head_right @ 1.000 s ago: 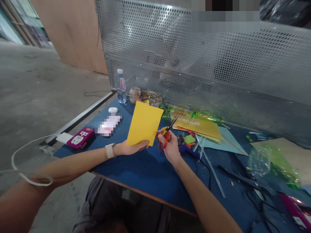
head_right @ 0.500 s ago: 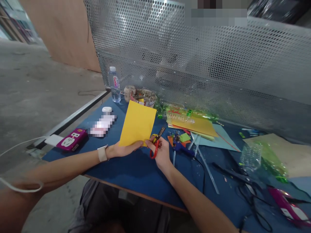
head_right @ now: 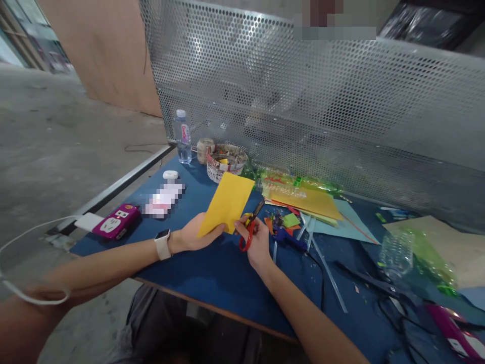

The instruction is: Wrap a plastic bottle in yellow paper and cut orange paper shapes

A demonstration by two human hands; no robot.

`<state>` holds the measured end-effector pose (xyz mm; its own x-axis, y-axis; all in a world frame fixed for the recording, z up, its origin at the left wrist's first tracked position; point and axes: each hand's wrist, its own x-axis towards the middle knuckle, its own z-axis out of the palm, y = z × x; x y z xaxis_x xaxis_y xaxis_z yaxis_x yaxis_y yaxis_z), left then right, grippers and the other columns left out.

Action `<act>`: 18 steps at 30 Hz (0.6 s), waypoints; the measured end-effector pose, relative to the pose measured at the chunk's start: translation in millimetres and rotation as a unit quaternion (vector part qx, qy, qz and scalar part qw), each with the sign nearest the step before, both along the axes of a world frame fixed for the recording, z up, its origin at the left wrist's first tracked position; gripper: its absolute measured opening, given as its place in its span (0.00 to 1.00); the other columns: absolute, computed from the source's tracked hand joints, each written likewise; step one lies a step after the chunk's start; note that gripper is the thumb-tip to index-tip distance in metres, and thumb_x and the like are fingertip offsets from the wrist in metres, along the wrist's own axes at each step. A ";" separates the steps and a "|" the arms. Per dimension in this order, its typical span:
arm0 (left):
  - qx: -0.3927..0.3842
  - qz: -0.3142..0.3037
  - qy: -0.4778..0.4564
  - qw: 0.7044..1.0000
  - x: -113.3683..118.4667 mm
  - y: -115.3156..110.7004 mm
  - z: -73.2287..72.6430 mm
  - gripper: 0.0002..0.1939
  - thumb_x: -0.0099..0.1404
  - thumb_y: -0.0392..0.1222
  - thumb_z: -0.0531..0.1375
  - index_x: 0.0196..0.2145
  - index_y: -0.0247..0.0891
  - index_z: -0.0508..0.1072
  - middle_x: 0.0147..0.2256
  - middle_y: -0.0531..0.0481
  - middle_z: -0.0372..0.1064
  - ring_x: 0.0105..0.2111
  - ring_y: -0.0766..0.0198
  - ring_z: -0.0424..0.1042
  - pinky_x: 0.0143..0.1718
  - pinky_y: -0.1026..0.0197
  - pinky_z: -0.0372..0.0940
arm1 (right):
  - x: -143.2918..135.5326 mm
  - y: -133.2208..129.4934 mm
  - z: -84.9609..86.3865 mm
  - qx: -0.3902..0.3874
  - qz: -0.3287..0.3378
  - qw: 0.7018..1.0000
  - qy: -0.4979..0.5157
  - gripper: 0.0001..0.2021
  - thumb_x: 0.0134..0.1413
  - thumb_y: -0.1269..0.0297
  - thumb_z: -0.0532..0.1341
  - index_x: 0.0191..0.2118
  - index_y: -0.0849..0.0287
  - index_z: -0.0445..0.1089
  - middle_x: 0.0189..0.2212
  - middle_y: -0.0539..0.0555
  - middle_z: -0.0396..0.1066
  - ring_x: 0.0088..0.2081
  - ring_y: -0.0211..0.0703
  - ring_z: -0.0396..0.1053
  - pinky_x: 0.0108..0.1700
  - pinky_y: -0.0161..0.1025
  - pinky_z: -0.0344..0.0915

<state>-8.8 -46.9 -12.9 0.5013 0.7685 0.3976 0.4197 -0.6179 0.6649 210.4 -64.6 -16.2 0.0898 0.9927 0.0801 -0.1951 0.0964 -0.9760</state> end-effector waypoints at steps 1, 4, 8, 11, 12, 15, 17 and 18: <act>0.019 -0.007 0.021 1.000 -0.8 1.0 0.4 0.18 0.85 0.48 0.53 0.50 0.41 0.82 0.46 0.44 0.87 0.45 0.53 0.86 0.50 0.56 0.80 | 0.6 0.9 -0.2 0.001 -0.004 1.000 0.003 0.27 0.37 0.51 0.90 0.35 0.53 0.77 0.32 0.47 0.76 0.28 0.41 0.72 0.36 0.42 0.71; 0.035 -0.039 0.015 0.999 -2.3 1.8 2.7 0.20 0.86 0.48 0.51 0.50 0.40 0.82 0.48 0.42 0.86 0.45 0.53 0.85 0.52 0.55 0.78 | 2.9 2.6 0.6 0.002 -0.005 1.000 0.004 0.27 0.38 0.50 0.90 0.35 0.53 0.77 0.29 0.47 0.77 0.28 0.42 0.73 0.36 0.42 0.72; -0.043 -0.045 -0.050 0.997 -1.0 -2.1 8.9 0.19 0.85 0.48 0.52 0.47 0.40 0.82 0.43 0.46 0.85 0.39 0.57 0.82 0.46 0.58 0.75 | 4.0 1.8 3.5 0.001 0.000 1.000 0.006 0.26 0.38 0.50 0.90 0.33 0.54 0.76 0.26 0.46 0.75 0.28 0.42 0.74 0.36 0.42 0.72; -0.111 -0.019 -0.076 0.991 0.8 -5.4 15.1 0.15 0.82 0.45 0.55 0.42 0.39 0.79 0.37 0.49 0.81 0.34 0.60 0.78 0.40 0.60 0.72 | 3.6 0.8 6.7 -0.005 -0.005 1.000 0.003 0.27 0.36 0.50 0.91 0.33 0.54 0.76 0.27 0.47 0.76 0.28 0.42 0.74 0.37 0.42 0.73; -0.126 -0.012 -0.080 0.989 1.4 -6.0 16.6 0.15 0.81 0.44 0.55 0.40 0.39 0.78 0.35 0.50 0.80 0.33 0.61 0.77 0.39 0.61 0.71 | 3.6 0.8 7.9 -0.006 -0.008 1.000 0.001 0.27 0.35 0.51 0.91 0.32 0.54 0.76 0.27 0.47 0.76 0.28 0.42 0.74 0.37 0.42 0.74; -0.157 -0.005 -0.089 0.984 3.0 -6.5 18.2 0.15 0.81 0.47 0.56 0.36 0.39 0.75 0.31 0.52 0.75 0.31 0.62 0.74 0.37 0.61 0.69 | 4.5 1.4 11.6 -0.011 -0.017 1.000 0.006 0.28 0.32 0.52 0.91 0.32 0.54 0.76 0.27 0.47 0.76 0.28 0.41 0.73 0.37 0.43 0.74; -0.170 -0.001 -0.098 0.981 3.6 -6.1 17.4 0.17 0.81 0.49 0.56 0.35 0.39 0.74 0.30 0.52 0.74 0.31 0.62 0.73 0.37 0.61 0.68 | 5.2 1.9 13.3 -0.017 -0.023 1.000 0.013 0.29 0.30 0.53 0.92 0.32 0.54 0.76 0.27 0.46 0.76 0.27 0.41 0.72 0.36 0.42 0.73; -0.174 0.001 -0.100 0.980 3.7 -6.0 17.0 0.18 0.82 0.49 0.56 0.34 0.39 0.73 0.30 0.52 0.74 0.31 0.62 0.73 0.37 0.61 0.68 | 5.4 2.1 13.8 -0.020 -0.023 0.999 0.015 0.29 0.29 0.54 0.92 0.33 0.54 0.76 0.28 0.46 0.75 0.27 0.41 0.72 0.35 0.42 0.73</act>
